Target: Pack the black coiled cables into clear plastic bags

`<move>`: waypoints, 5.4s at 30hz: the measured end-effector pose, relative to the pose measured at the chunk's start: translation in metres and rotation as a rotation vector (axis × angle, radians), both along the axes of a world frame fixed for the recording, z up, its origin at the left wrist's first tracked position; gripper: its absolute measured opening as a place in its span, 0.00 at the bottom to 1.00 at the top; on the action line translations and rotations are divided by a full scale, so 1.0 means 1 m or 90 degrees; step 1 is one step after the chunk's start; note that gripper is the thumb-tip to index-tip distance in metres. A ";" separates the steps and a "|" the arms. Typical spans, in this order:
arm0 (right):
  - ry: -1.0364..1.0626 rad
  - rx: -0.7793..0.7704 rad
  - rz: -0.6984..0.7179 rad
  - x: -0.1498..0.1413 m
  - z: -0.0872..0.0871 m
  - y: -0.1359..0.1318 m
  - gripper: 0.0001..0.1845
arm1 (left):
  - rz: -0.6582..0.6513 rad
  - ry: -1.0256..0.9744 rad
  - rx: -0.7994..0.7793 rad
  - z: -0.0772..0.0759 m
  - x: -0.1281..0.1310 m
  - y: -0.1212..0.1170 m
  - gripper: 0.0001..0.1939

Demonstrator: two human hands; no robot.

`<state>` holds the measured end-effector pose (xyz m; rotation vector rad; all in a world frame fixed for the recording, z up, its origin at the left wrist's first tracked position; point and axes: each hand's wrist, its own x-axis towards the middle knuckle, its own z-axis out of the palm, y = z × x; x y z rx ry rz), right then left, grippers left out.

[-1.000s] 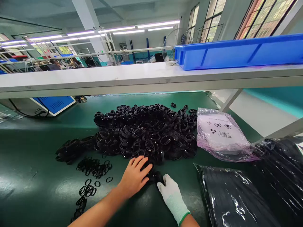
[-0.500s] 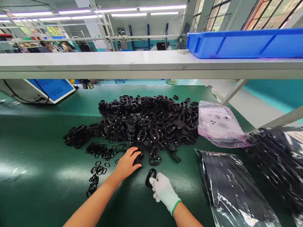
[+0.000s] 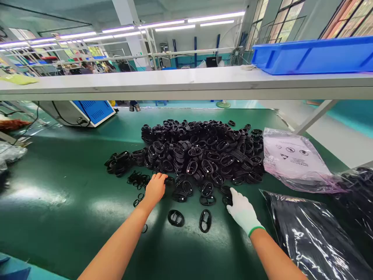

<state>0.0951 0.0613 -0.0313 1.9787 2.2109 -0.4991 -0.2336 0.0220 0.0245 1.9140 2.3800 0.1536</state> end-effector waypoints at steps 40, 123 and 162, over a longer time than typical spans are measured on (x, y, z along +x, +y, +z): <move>0.723 -0.398 -0.303 0.016 0.013 -0.081 0.28 | -0.125 -0.532 -0.228 -0.048 0.180 -0.073 0.37; 0.225 -0.173 -0.329 -0.046 0.019 -0.096 0.36 | -0.167 -0.153 -0.113 -0.032 0.155 -0.004 0.09; 0.246 -0.181 -0.324 -0.054 0.028 -0.094 0.36 | -0.191 -0.423 -0.241 -0.043 0.110 -0.078 0.42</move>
